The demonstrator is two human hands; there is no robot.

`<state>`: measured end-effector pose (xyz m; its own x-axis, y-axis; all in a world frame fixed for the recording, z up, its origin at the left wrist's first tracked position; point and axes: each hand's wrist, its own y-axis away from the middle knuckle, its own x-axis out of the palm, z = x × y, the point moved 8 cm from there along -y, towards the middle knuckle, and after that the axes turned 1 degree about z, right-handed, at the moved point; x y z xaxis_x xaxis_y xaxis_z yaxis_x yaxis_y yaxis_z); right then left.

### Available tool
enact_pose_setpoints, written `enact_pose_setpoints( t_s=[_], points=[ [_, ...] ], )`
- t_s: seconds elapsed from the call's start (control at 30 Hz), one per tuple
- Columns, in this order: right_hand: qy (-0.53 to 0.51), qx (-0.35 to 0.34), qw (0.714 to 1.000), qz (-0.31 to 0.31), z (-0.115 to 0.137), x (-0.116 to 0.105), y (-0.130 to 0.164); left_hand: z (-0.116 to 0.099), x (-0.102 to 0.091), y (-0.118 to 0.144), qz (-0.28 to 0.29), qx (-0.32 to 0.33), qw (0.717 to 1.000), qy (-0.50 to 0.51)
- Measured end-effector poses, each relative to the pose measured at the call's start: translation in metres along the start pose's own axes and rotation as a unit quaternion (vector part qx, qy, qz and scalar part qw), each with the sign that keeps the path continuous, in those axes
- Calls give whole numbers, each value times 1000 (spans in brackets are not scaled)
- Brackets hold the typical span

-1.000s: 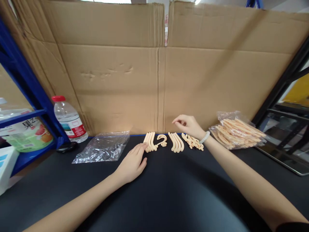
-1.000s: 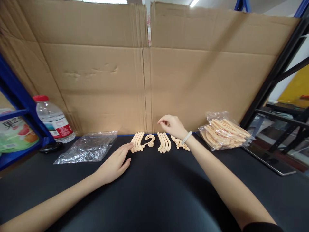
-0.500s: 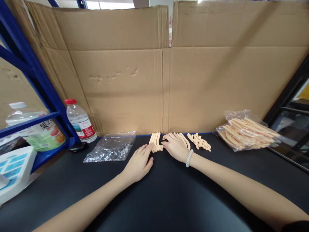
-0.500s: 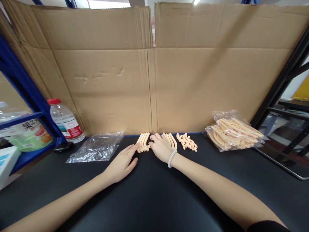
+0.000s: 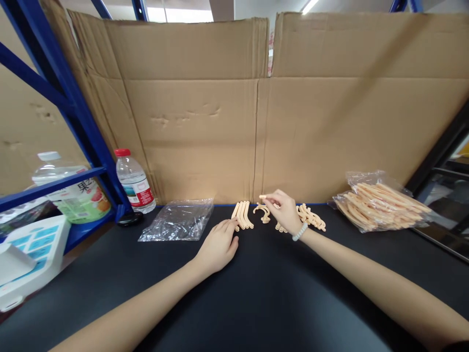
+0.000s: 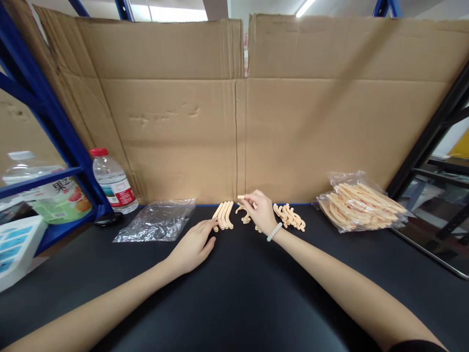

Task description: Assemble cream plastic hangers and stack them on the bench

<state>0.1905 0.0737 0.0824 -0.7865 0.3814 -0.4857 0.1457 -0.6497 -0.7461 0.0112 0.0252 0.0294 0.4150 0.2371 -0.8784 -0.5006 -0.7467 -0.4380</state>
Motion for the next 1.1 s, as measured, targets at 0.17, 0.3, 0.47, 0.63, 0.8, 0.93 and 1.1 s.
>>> enact_pose_setpoints(
  t_s=[0.17,0.3,0.47,0.63,0.8,0.93,1.1],
  points=[
    [-97,96,991,-2,15,-25,12,-5,-8,0,-24,1,1000,9],
    [-258,200,942,79,33,-31,48,-4,-10,0,-38,1,999,15],
    [-336,226,908,110,43,-26,83,2,-10,-2,-42,-17,998,47],
    [-351,241,892,151,38,-7,100,2,-16,-1,-54,-43,997,39],
    [-377,278,866,173,33,2,106,1,-14,-2,-50,-42,998,-3],
    [-382,297,859,168,27,3,108,3,-15,-2,-28,-61,997,-35],
    [-392,299,857,151,25,2,107,15,-24,0,23,-121,990,-73]
  ],
)
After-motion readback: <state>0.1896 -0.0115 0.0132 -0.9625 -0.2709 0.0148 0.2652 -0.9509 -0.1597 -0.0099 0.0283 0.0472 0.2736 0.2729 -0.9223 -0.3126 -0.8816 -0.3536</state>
